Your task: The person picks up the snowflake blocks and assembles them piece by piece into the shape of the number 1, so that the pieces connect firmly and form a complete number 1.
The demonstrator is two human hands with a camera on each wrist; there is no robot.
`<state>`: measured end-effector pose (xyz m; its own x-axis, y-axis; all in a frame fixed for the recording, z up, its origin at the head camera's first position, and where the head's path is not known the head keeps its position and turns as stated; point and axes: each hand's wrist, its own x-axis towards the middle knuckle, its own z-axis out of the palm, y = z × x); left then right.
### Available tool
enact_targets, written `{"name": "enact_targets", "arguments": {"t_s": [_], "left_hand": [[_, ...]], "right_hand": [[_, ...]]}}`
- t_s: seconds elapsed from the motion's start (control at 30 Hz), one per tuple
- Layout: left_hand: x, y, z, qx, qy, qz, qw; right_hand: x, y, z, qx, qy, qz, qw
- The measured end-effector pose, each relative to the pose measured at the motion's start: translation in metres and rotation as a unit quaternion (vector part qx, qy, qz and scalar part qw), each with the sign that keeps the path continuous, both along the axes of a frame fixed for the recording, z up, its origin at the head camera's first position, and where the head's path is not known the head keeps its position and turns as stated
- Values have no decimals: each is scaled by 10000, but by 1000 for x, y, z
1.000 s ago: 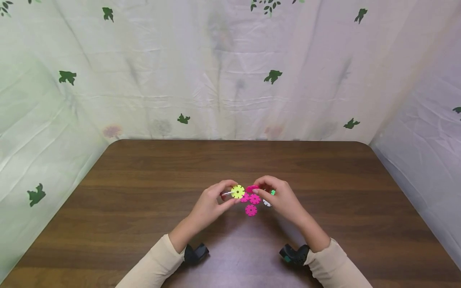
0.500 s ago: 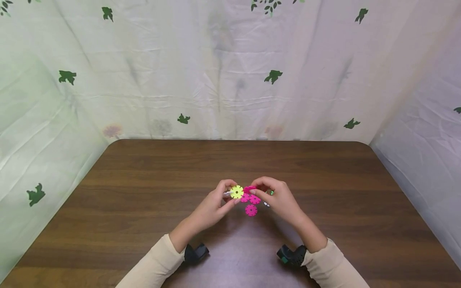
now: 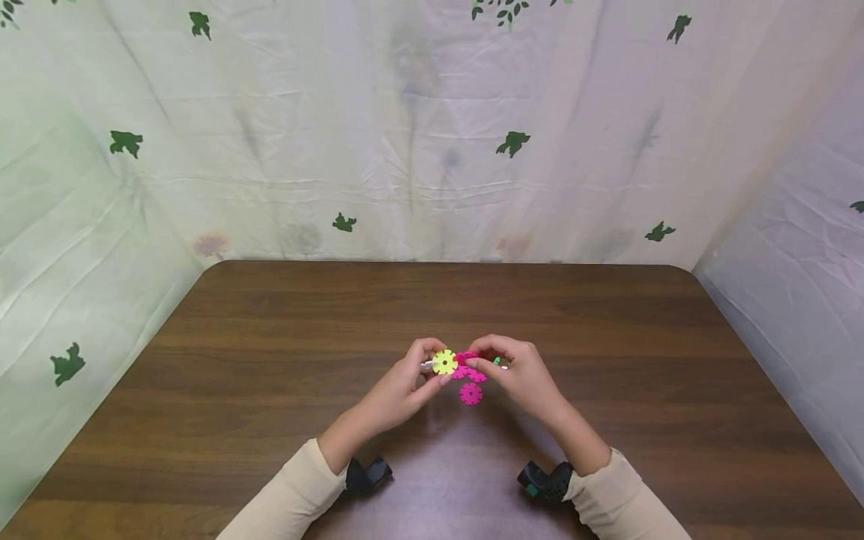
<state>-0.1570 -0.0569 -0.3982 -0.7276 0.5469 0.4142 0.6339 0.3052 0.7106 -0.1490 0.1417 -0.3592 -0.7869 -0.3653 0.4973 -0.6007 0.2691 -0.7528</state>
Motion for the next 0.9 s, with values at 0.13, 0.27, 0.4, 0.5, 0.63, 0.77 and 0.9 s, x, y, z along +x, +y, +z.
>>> {"name": "enact_targets", "arguments": {"t_s": [0.13, 0.27, 0.4, 0.5, 0.63, 0.77, 0.9], "left_hand": [[1, 1, 1, 1, 75, -143, 9999], [2, 1, 1, -24, 93, -230, 9997], [1, -1, 3, -88, -51, -145, 9998], [-1, -3, 5, -162, -85, 1, 9998], [-2, -6, 7, -217, 128, 225, 9994], [-2, -6, 8, -163, 386, 363, 9985], [-1, -4, 7, -260, 718, 424, 9962]], "right_hand": [[-1, -1, -3, -168, 209, 144, 9995], [-1, -2, -5, -172, 350, 172, 9991], [0, -2, -4, -61, 250, 59, 9997], [1, -3, -2, 23, 54, -56, 10000], [2, -4, -1, 51, -212, -169, 9996], [1, -4, -6, -70, -473, -81, 9988], [-5, -4, -19, -288, -829, 157, 9960]]}}
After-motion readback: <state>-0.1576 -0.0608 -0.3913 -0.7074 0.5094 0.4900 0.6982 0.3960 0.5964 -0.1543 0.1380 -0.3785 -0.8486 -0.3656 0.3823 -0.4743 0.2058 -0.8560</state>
